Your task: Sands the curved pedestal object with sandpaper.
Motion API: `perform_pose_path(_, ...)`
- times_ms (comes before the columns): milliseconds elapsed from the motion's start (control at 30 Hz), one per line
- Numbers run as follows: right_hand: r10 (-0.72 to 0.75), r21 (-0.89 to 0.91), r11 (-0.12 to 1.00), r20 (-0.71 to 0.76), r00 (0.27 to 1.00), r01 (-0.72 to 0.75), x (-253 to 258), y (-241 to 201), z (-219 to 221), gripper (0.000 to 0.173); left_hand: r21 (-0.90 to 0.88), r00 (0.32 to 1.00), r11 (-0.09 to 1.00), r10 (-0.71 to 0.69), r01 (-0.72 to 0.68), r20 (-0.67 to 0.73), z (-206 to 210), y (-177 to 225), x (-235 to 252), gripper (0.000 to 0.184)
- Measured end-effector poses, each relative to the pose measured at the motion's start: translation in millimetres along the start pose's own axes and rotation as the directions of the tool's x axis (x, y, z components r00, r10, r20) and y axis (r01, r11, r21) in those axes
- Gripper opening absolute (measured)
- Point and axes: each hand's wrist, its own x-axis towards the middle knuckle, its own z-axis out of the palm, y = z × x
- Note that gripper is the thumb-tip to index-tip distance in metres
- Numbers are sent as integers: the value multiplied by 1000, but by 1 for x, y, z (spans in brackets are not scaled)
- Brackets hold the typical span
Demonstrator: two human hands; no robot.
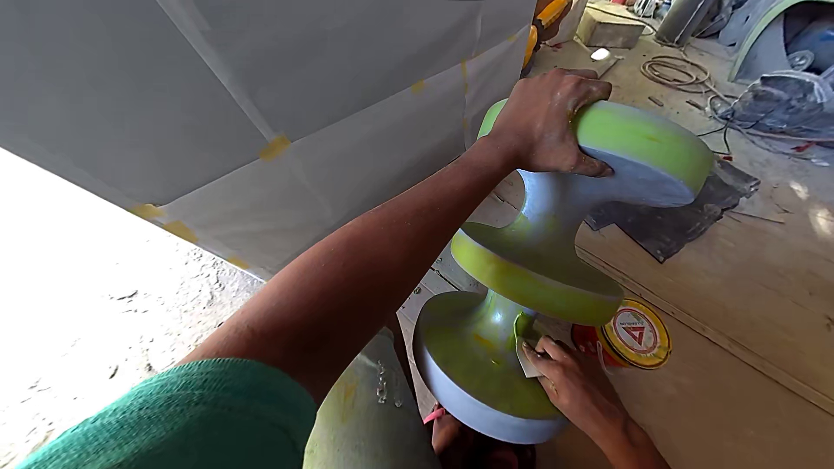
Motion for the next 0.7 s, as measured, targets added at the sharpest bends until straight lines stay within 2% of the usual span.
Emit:
perform_pose_path(67, -91, -2, 996, -82, 992, 91, -6, 10, -3, 42, 1, 1000, 1000, -2, 2, -10, 1, 0, 0, 69)
perform_pose_path(133, -141, -24, 990, -270, 953, 140, -4, 12, -6, 45, 2, 1000, 1000, -3, 3, -10, 1, 1, 2, 68)
perform_pose_path(233, -107, -139, 989, -454, 885, 49, 13, -2, -13, 51, 1, 1000, 1000, -14, 14, 4, 1, 5, 4, 69)
perform_pose_path(300, -83, -193, 981, -474, 877, -12, 24, -14, -11, 54, 1, 999, 1000, -27, 27, 23, 1, 7, 5, 69)
perform_pose_path(433, 52, -175, 978, -303, 952, -110, 28, -37, 0, 63, -4, 1000, 1000, -23, 23, 17, 2, 5, 5, 69)
perform_pose_path(533, 90, -46, 994, -143, 986, -98, 27, -44, -5, 56, -7, 1000, 1000, -22, 23, 12, 2, 3, 4, 71)
perform_pose_path(633, 83, 95, 991, 72, 994, -90, 25, -47, -19, 48, -8, 1000, 1000, -12, 12, 0, 3, 2, 4, 71)
perform_pose_path(700, 50, 205, 974, 230, 972, -99, 28, -44, -32, 46, -2, 1000, 1000, -3, 3, -3, 2, 1, 4, 71)
